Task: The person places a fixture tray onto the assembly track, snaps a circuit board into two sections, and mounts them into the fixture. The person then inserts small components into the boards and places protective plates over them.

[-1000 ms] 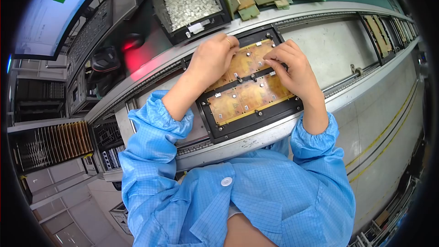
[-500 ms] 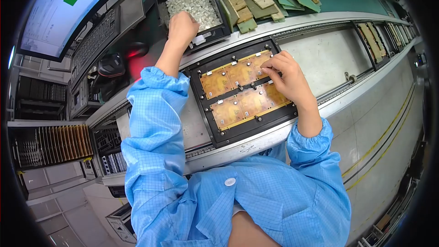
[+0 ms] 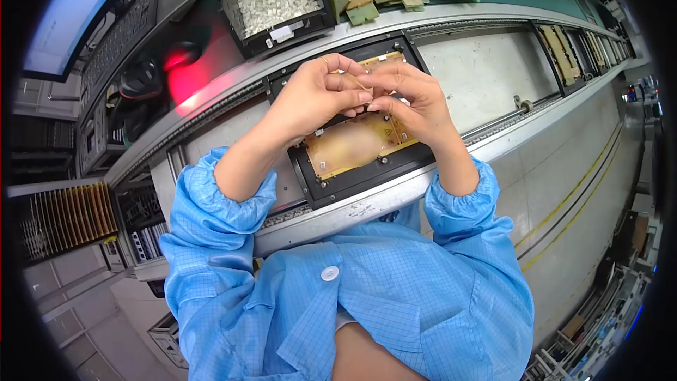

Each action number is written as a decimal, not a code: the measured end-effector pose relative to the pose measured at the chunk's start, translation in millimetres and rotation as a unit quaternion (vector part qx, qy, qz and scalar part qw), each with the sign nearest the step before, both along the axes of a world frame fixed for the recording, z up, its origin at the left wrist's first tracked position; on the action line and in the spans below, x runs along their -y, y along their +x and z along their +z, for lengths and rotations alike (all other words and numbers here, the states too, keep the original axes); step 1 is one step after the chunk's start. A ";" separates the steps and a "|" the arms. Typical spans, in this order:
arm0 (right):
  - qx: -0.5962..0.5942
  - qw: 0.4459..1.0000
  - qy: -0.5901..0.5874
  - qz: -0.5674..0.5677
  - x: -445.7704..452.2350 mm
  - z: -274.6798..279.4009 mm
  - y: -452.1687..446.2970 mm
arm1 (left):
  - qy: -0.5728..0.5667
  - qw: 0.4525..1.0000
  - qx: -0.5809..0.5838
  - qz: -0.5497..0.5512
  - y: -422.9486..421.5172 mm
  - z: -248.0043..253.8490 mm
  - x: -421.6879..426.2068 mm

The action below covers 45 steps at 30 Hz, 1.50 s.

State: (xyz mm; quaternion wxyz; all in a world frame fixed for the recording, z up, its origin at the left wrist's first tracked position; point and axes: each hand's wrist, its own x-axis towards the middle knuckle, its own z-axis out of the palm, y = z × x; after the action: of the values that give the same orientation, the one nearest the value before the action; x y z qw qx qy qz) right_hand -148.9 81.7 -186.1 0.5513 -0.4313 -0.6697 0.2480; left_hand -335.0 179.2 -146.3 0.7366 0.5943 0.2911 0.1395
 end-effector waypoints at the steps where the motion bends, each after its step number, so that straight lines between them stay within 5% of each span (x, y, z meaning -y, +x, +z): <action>1: 0.004 1.000 -0.003 0.004 -2.3 -3.4 1.1 | -0.007 1.000 -0.006 -0.011 -2.1 -3.0 -0.2; 4: 0.060 0.995 0.076 0.021 -3.8 -6.5 4.3 | -0.029 0.999 -0.015 0.000 -5.4 -2.1 3.4; 7: 0.038 0.999 0.000 0.012 2.7 -3.8 0.2 | -0.039 0.999 -0.029 -0.007 -15.1 3.0 10.9; 9: -0.174 0.971 -0.162 -0.022 6.5 -0.6 -1.1 | 0.034 0.999 -0.020 0.014 -27.9 4.5 13.1; 10: -0.185 0.975 -0.122 0.001 1.0 -10.5 8.3 | 0.109 0.993 -0.013 0.031 -36.8 5.8 12.5; 18: -0.203 0.957 -0.184 -0.096 1.5 -9.5 8.1 | 0.106 0.979 -0.043 0.171 -147.9 -1.9 -3.6; 22: 0.022 0.975 -0.185 -0.117 16.9 -6.1 -4.7 | 0.050 0.973 -0.050 0.222 -193.1 -22.2 -3.4; 27: 0.292 0.949 -0.035 -0.118 19.8 -1.7 -16.6 | -0.008 0.956 -0.054 0.290 -220.0 -65.9 -16.0; 45: 0.345 0.932 -0.003 -0.115 14.7 -21.3 -19.5 | 0.027 0.967 -0.096 0.236 -221.1 -74.0 -11.1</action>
State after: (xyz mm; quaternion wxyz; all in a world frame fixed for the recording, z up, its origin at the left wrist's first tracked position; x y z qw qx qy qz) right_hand -168.4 67.1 -207.5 0.3103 -0.5659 -0.7635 0.0205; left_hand -556.1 190.3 -220.2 0.6355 0.5388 0.4882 0.2596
